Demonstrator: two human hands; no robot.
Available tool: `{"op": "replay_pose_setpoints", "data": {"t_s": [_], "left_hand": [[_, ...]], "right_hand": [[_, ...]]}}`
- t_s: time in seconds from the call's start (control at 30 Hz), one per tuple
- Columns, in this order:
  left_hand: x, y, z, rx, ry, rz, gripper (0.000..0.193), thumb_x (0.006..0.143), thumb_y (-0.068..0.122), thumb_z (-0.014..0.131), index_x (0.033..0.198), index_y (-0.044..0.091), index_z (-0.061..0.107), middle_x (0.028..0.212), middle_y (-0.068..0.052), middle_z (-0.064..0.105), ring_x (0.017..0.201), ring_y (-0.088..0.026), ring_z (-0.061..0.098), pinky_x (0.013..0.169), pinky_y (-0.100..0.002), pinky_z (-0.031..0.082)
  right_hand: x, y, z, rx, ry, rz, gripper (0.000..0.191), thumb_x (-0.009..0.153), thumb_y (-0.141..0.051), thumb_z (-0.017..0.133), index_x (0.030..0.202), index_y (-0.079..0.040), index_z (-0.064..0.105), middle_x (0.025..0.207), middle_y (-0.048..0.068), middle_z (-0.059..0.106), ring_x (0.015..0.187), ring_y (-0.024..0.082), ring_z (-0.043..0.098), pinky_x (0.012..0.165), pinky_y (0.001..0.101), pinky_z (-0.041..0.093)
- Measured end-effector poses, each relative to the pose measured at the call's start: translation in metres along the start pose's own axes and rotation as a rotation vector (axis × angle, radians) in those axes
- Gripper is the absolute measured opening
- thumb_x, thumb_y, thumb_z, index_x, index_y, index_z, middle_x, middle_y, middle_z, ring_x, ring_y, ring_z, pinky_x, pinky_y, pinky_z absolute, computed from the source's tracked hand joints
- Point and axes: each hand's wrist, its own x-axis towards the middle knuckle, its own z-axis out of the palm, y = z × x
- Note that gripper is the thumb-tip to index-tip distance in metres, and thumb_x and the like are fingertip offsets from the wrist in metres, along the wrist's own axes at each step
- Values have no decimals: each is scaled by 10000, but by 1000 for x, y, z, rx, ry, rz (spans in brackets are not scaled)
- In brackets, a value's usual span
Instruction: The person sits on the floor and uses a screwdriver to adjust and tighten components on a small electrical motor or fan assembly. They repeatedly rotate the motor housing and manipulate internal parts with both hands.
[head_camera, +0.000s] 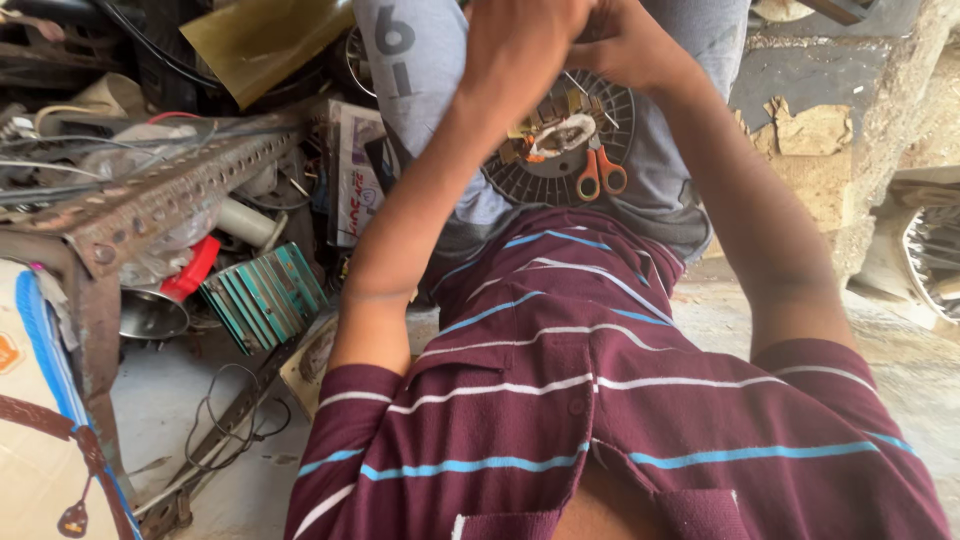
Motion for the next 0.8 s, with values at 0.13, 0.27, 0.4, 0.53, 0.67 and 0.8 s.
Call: {"op": "replay_pose_setpoints", "data": {"t_s": [0.13,0.27,0.4,0.53,0.67,0.8], "left_hand": [[-65,35,-52,199,173,282,46,863,111,659,883,85,691,932,-49,560,937,-189,589,946,-403,419],[-115,58,-69,60,-155,278,56,861,128,672,810,126,695,876,-42,586,901,-207,614,908,-398,430],[-135,48,-75,-43,-121,226,80,921,162,703,936,117,767,911,-46,595,864,-202,589,885,-387,415],[-124,18,-86,-208,-121,138,151,850,211,815,761,104,758,855,-65,589,838,-224,612,847,-428,413],[-89,-7,-93,-220,-46,122,155,844,235,859,801,109,779,873,-46,592,867,-211,628,856,-433,405],[-83,-4,-102,-311,-188,232,175,778,278,880,763,132,784,825,-47,579,839,-224,619,845,-444,403]], "right_hand": [[-6,2,-23,-233,-191,-69,122,971,21,745,1090,11,720,997,49,722,898,106,663,803,279,536],[-35,-24,-17,-571,-175,-175,152,971,32,742,1112,-22,759,937,88,715,820,174,675,754,314,519],[-71,-34,40,-1033,368,-783,197,935,45,826,1076,2,696,888,116,670,748,278,637,623,391,460],[-110,-30,81,-1066,243,-512,255,934,-43,818,1181,-74,761,905,54,633,687,194,596,587,349,449],[-118,-26,94,-1084,325,-410,255,941,-91,847,1177,-93,749,827,32,588,640,181,572,574,348,438],[-112,-32,91,-1101,240,-416,363,945,-131,835,1285,-78,718,914,38,610,718,188,589,626,344,464]]}}
